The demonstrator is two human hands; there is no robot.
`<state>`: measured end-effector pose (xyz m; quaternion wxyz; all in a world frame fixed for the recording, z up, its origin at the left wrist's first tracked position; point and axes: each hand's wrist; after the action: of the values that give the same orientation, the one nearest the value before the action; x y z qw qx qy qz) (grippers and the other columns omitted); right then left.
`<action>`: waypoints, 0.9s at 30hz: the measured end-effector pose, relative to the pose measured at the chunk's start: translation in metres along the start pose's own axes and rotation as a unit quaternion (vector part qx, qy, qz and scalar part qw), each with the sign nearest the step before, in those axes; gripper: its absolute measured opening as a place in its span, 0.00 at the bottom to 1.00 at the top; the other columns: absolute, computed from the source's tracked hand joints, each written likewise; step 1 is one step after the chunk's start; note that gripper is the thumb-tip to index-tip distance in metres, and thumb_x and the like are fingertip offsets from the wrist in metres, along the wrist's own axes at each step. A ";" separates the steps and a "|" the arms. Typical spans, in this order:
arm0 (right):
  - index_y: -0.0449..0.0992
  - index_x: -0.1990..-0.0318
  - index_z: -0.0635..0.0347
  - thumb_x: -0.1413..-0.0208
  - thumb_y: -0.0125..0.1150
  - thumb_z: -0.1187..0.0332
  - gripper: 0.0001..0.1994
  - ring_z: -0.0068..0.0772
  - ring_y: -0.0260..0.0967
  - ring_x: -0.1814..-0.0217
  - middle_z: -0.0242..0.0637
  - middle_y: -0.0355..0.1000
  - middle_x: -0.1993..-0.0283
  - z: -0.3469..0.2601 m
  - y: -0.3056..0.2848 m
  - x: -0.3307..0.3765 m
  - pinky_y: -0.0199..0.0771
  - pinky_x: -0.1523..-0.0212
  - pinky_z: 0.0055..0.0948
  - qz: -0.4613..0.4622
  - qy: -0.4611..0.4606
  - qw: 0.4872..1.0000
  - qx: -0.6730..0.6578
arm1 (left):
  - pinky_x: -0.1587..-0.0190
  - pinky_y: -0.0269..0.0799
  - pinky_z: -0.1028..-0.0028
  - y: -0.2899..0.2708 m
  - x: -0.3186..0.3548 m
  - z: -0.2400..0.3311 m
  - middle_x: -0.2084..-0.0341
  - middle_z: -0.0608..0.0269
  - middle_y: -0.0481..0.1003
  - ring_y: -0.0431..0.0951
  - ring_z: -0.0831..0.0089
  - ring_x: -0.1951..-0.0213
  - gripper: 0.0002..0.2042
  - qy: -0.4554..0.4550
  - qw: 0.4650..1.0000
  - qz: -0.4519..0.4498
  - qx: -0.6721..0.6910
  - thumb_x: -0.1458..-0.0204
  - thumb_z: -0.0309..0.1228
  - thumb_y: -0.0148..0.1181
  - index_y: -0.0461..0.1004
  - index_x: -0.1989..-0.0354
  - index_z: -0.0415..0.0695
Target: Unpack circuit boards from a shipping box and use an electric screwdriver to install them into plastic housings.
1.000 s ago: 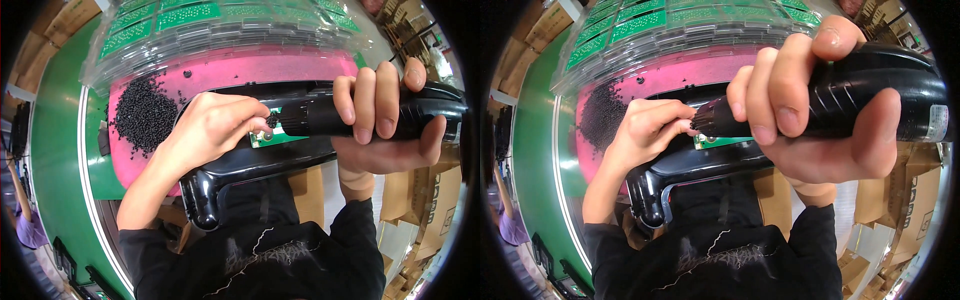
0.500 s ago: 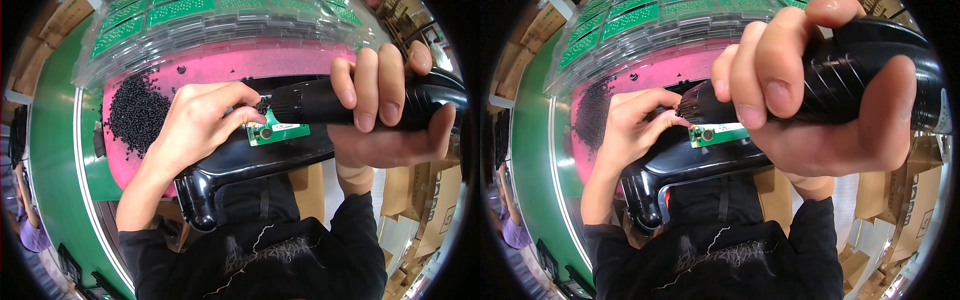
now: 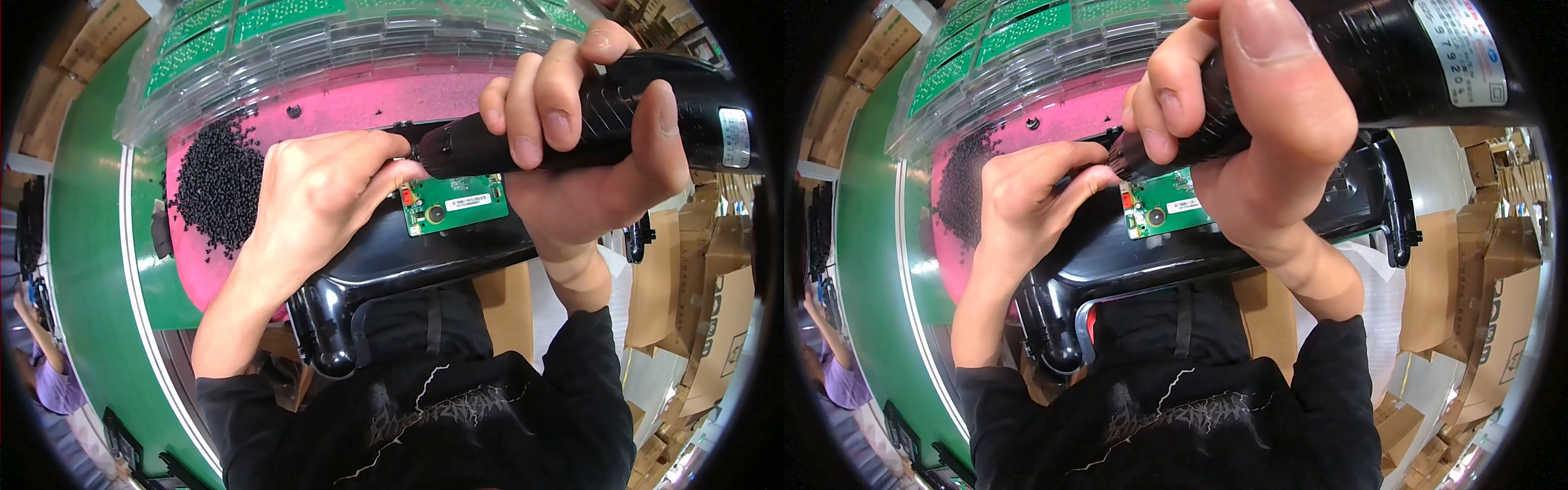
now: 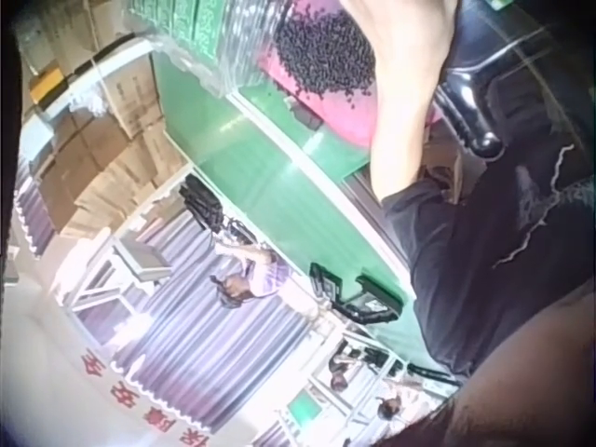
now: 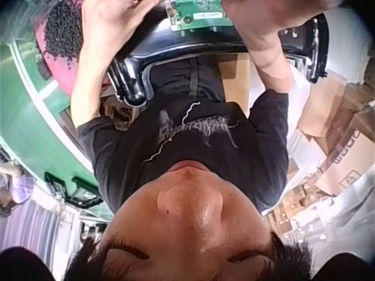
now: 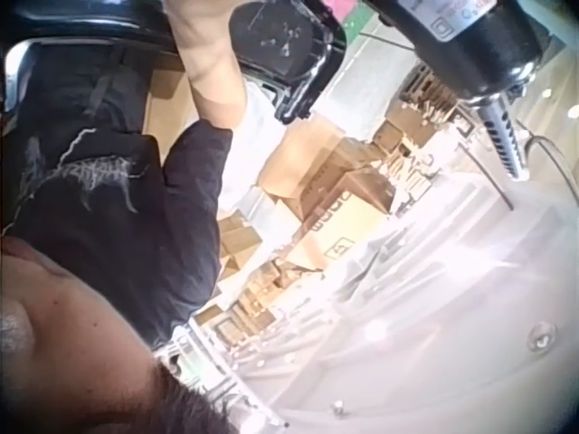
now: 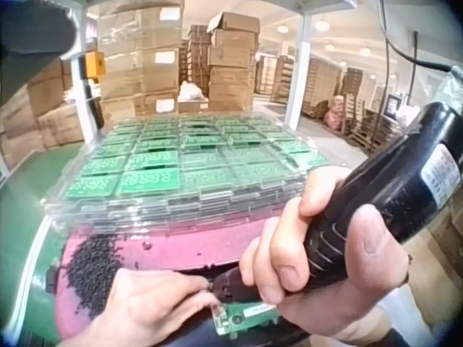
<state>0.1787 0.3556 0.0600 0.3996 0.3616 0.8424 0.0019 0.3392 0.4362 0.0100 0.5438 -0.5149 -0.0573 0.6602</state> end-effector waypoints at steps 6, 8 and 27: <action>0.66 0.57 0.57 0.43 0.41 0.50 0.19 0.20 0.53 0.84 0.26 0.59 0.82 0.001 -0.003 0.000 0.60 0.74 0.27 -0.035 0.051 0.998 0.008 | 0.76 0.71 0.72 0.002 0.002 0.000 0.81 0.57 0.75 0.77 0.66 0.80 0.04 -0.021 0.998 -0.030 -0.041 0.55 0.21 0.62 0.75 0.70 0.38; 0.65 0.58 0.58 0.43 0.42 0.52 0.19 0.21 0.53 0.86 0.27 0.59 0.83 -0.002 0.000 0.000 0.59 0.76 0.26 -0.021 0.096 0.995 0.033 | 0.76 0.71 0.72 0.000 0.004 -0.002 0.82 0.56 0.74 0.76 0.65 0.80 0.03 -0.027 0.998 -0.044 -0.047 0.54 0.20 0.60 0.75 0.70 0.38; 0.63 0.59 0.62 0.47 0.49 0.57 0.17 0.21 0.53 0.87 0.29 0.57 0.84 0.011 0.000 0.005 0.60 0.80 0.24 -0.086 0.142 0.977 0.133 | 0.68 0.67 0.58 -0.003 0.002 0.007 0.76 0.42 0.72 0.72 0.43 0.70 0.04 -0.214 0.959 -0.186 -0.001 0.47 0.23 0.50 0.69 0.68 0.34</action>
<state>0.1843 0.3559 0.0492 0.2232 0.3334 0.9112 -0.0935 0.3356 0.4422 0.0138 0.6311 -0.3427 -0.2678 0.6423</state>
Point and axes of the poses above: each hand's wrist, its own x-axis away from the middle knuckle, its own y-axis out of the palm, z = x × y
